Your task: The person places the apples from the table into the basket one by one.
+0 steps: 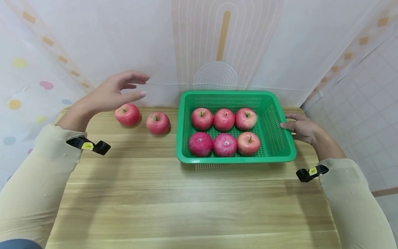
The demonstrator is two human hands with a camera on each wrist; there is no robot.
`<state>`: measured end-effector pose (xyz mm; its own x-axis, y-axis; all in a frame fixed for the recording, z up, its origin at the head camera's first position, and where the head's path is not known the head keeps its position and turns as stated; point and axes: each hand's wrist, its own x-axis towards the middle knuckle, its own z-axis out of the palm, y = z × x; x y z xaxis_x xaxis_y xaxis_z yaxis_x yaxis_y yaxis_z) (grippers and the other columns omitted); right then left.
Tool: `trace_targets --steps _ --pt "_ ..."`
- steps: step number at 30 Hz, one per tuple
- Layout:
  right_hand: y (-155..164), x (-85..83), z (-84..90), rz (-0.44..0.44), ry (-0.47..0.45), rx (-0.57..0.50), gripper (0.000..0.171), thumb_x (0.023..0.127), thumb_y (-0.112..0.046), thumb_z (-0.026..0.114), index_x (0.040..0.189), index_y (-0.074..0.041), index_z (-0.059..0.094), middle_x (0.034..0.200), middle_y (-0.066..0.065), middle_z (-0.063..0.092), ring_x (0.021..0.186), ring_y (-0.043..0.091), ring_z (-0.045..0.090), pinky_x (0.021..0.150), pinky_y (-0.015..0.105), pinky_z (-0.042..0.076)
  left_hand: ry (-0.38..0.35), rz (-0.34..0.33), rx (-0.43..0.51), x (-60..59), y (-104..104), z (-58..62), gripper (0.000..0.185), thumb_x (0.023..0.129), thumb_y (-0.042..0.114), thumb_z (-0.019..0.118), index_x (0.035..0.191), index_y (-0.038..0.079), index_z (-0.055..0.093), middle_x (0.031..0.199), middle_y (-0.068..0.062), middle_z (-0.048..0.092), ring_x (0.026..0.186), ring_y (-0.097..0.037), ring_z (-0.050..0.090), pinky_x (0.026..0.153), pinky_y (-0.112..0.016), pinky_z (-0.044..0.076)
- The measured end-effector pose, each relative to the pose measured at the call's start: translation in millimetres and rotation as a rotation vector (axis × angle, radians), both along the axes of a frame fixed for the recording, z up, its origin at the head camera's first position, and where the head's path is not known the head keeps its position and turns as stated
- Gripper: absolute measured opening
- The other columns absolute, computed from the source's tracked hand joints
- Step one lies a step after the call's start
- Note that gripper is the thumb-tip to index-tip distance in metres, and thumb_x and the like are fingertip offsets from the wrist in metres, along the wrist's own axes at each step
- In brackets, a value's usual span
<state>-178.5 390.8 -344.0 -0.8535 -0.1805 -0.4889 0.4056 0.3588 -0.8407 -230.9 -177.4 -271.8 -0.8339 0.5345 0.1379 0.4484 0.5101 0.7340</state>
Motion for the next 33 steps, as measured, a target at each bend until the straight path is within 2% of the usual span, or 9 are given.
trace_targets --steps 5,10,13,16,24,33 --pt "0 -1.2 -0.7 -0.002 0.002 -0.006 0.033 0.108 -0.006 0.044 0.140 -0.007 0.034 0.095 -0.010 0.066 0.087 0.006 0.065 0.076 0.028 0.057 -0.004 0.104 0.060 3.8 -19 -13.3 0.049 0.100 0.020 0.066 0.143 0.002 0.052 0.144 -0.017 0.053 0.131 -0.030 0.049 0.114 -0.050 0.036" --pt "1 -1.9 -1.5 -0.001 0.007 -0.011 0.027 0.108 -0.007 0.045 0.134 -0.012 0.039 0.096 -0.009 0.066 0.088 0.006 0.065 0.077 0.028 0.057 0.023 0.173 0.125 3.9 -36 -30.4 0.048 0.099 0.018 0.067 0.142 0.001 0.053 0.140 -0.018 0.054 0.125 -0.018 0.053 0.113 -0.046 0.039" --pt "1 -1.5 -2.0 0.000 0.006 -0.014 0.026 0.108 -0.007 0.046 0.132 -0.014 0.040 0.096 -0.009 0.066 0.088 0.006 0.065 0.077 0.028 0.057 0.015 0.207 0.159 3.8 -47 -42.0 0.049 0.099 0.018 0.067 0.143 0.002 0.052 0.142 -0.016 0.053 0.126 -0.015 0.051 0.113 -0.043 0.038" --pt "2 -1.3 -2.4 -0.001 0.004 -0.018 0.028 0.108 -0.007 0.046 0.135 -0.012 0.038 0.096 -0.010 0.066 0.088 0.006 0.065 0.077 0.028 0.056 0.008 0.248 0.184 2.5 -56 -53.0 0.051 0.098 0.018 0.068 0.144 0.004 0.052 0.144 -0.014 0.052 0.130 -0.021 0.049 0.114 -0.042 0.037" --pt "1 -0.5 -2.9 -0.010 0.000 -0.013 0.032 0.108 -0.006 0.044 0.139 -0.008 0.035 0.095 -0.010 0.066 0.088 0.006 0.065 0.077 0.028 0.056 -0.039 0.350 0.239 -8.3 -76 -80.1 0.059 0.097 0.020 0.071 0.148 0.004 0.046 0.150 -0.015 0.046 0.139 -0.030 0.042 0.116 -0.050 0.034" --pt "2 -0.9 -3.0 0.000 0.006 -0.009 0.028 0.108 -0.010 0.047 0.134 -0.013 0.038 0.097 -0.011 0.066 0.089 0.005 0.065 0.079 0.028 0.056 -0.144 0.382 0.255 -20.2 -92 -107.9 0.073 0.095 0.021 0.072 0.157 0.007 0.035 0.159 -0.017 0.037 0.144 -0.035 0.036 0.116 -0.053 0.032"
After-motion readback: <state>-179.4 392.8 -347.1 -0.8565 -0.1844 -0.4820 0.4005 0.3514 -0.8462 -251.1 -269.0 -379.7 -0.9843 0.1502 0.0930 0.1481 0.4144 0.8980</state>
